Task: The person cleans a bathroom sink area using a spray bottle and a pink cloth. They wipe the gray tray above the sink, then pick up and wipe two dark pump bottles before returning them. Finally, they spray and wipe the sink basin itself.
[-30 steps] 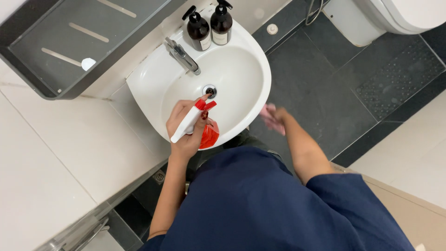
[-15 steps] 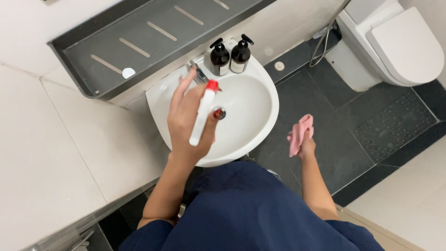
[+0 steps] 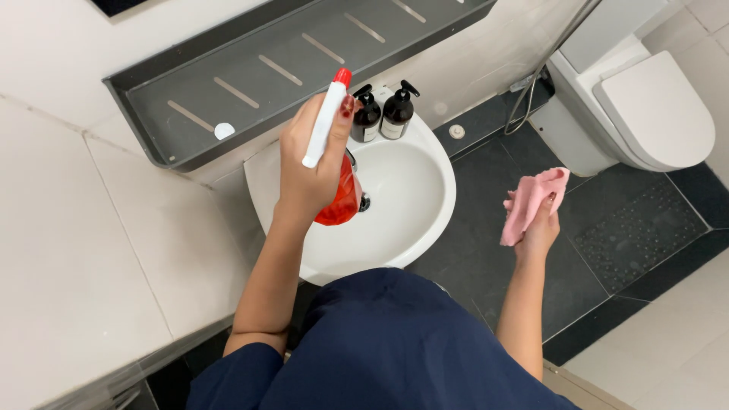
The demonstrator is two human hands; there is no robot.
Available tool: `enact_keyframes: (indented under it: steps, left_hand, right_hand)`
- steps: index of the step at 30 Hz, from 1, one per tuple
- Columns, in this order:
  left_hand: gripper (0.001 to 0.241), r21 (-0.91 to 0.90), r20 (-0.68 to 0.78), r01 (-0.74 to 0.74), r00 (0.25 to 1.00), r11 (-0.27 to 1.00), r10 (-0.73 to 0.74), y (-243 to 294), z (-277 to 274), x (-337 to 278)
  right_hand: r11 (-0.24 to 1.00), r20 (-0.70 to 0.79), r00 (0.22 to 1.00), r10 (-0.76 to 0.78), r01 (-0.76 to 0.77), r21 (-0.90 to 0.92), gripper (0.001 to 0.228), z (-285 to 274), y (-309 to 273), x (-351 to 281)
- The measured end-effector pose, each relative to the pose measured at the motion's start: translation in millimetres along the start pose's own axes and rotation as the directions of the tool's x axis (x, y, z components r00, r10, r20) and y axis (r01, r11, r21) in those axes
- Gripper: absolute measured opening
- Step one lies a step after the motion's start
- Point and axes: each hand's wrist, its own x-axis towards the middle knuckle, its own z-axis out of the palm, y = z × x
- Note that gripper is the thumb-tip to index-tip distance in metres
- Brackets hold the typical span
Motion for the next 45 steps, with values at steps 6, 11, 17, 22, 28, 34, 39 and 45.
enact_keyframes:
  steps: [6,11,17,22,28,34,39,45]
  left_hand:
    - [0.029,-0.118,0.045,-0.104,0.993,0.988,0.11,-8.4,4.6,11.8]
    - [0.036,-0.086,0.113,0.166,0.981,0.982,-0.156,-6.2,1.7,26.7]
    - [0.035,-0.11,0.154,0.015,0.988,0.994,0.002,2.6,-8.8,39.4]
    - [0.036,-0.147,0.067,-0.067,0.995,0.987,0.078,14.1,-6.5,38.1]
    - [0.04,-0.027,0.059,0.155,0.986,0.988,-0.153,-1.9,-21.5,14.8]
    - [0.037,0.086,-0.024,-0.01,1.0,0.996,0.012,20.0,-59.7,-18.9]
    - [0.041,0.15,-0.158,0.097,0.985,0.984,-0.073,23.3,-78.0,-41.9]
    - [0.051,0.08,-0.327,0.191,0.932,0.978,-0.155,19.6,-91.6,-75.1]
  right_hand:
    - [0.997,0.032,0.998,-0.058,0.056,0.049,0.053,16.4,-18.7,1.5]
    - [0.99,0.076,0.991,-0.109,0.101,0.099,0.051,34.6,-41.1,-6.9]
    - [0.981,0.116,0.98,-0.161,0.147,0.125,0.052,54.8,-66.0,-11.2]
    - [0.975,0.152,0.974,-0.168,0.141,0.174,0.053,63.1,-71.6,-14.2]
    - [0.978,0.151,0.974,-0.17,0.149,0.143,0.053,67.1,-83.5,-24.3]
    - [0.972,0.216,0.958,-0.189,0.152,0.179,0.051,69.4,-99.2,-30.2]
    - [0.977,0.247,0.953,-0.179,0.142,0.16,0.053,88.1,-110.5,-38.3]
    - [0.96,0.358,0.898,-0.256,0.191,0.206,0.057,121.5,-140.1,-44.1]
